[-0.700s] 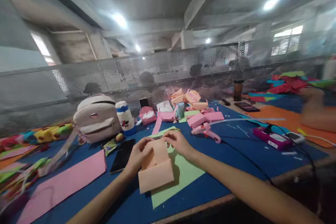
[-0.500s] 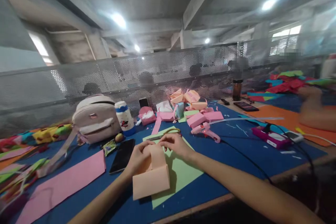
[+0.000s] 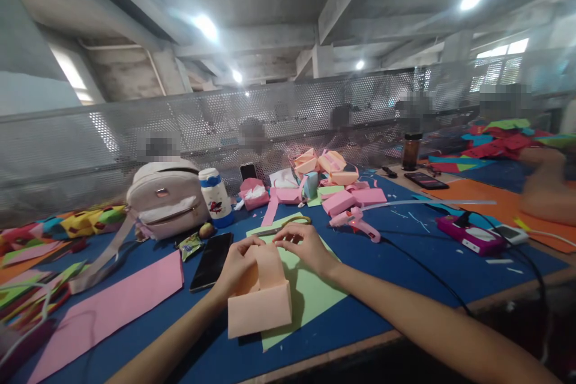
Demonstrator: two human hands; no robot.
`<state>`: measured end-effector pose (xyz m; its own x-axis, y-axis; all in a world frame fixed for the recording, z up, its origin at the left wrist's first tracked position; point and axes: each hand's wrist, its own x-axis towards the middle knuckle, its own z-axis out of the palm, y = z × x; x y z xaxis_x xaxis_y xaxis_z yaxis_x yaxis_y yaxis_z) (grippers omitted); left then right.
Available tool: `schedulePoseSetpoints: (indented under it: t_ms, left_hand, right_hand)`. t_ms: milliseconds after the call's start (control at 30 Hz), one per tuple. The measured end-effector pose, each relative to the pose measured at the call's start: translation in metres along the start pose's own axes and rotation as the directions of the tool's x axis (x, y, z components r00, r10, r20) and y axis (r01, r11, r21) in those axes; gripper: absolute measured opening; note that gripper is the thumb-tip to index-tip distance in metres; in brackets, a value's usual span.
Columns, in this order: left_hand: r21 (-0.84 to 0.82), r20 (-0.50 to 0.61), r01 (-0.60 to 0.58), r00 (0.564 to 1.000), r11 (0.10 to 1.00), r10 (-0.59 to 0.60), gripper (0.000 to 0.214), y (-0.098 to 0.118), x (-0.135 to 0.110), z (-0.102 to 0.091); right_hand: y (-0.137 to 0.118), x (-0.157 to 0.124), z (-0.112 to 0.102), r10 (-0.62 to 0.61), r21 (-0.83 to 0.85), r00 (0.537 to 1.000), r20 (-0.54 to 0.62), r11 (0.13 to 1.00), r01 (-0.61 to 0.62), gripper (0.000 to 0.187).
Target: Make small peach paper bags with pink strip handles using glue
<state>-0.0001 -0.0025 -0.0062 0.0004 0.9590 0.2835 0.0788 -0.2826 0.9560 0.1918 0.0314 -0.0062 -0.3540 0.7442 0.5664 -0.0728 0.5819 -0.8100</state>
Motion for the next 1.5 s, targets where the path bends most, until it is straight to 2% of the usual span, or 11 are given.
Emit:
schedulePoseSetpoints:
  t_ms: [233, 467, 633, 833, 967, 1133, 1200, 1267, 1367, 1433, 1500]
  left_hand:
    - [0.029, 0.011, -0.005, 1.000, 1.000, 0.004, 0.009, 0.001, -0.001, -0.001]
    - [0.018, 0.013, -0.030, 0.999, 0.999, 0.029, 0.010, 0.000, 0.001, -0.003]
    - [-0.027, 0.029, -0.003, 1.000, 1.000, 0.004, 0.010, 0.000, 0.002, -0.002]
    - [-0.095, 0.097, 0.062, 0.994, 0.994, -0.053, 0.017, 0.000, -0.003, 0.005]
    - [-0.132, 0.134, 0.092, 0.988, 0.987, -0.074, 0.024, 0.002, -0.004, 0.008]
    - [-0.168, 0.110, 0.081, 0.992, 0.982, -0.063, 0.044, 0.005, 0.006, -0.003]
    - [-0.191, 0.039, 0.050, 0.998, 0.980, -0.044, 0.045, 0.005, 0.011, -0.012]
    - [-0.201, -0.080, -0.016, 0.997, 0.980, 0.000, 0.045, 0.005, 0.016, -0.023]
    - [-0.162, -0.256, -0.150, 0.961, 0.975, 0.105, 0.040, 0.010, 0.020, -0.035]
    - [-0.116, -0.304, -0.223, 0.936, 0.968, 0.179, 0.036, 0.016, 0.018, -0.037]
    - [-0.077, -0.289, -0.264, 0.929, 0.961, 0.232, 0.035, 0.023, 0.013, -0.033]
  right_hand:
    - [-0.009, -0.003, 0.001, -0.051, -0.055, 0.998, 0.040, 0.997, 0.053, 0.012]
    - [-0.013, -0.003, 0.003, -0.042, -0.073, 0.994, 0.096, 0.996, 0.049, 0.013]
    - [-0.014, -0.004, 0.002, -0.039, -0.086, 0.993, 0.110, 0.995, 0.049, 0.016]
    - [-0.011, -0.001, -0.004, -0.045, -0.128, 0.945, 0.325, 0.988, 0.091, 0.028]
    - [-0.005, 0.004, -0.010, -0.062, -0.125, 0.934, 0.351, 0.986, 0.112, 0.036]
    - [-0.003, 0.009, -0.014, -0.078, -0.124, 0.953, 0.293, 0.985, 0.119, 0.037]
    - [-0.004, 0.010, -0.015, -0.083, -0.127, 0.969, 0.232, 0.985, 0.115, 0.038]
    - [-0.005, 0.011, -0.015, -0.085, -0.132, 0.985, 0.152, 0.986, 0.106, 0.036]
    - [-0.007, 0.010, -0.016, -0.084, -0.136, 0.996, 0.031, 0.987, 0.088, 0.029]
    - [-0.008, 0.010, -0.016, -0.092, -0.144, 0.995, -0.040, 0.986, 0.085, 0.025]
    - [-0.009, 0.010, -0.017, -0.111, -0.162, 0.989, -0.098, 0.982, 0.094, 0.022]
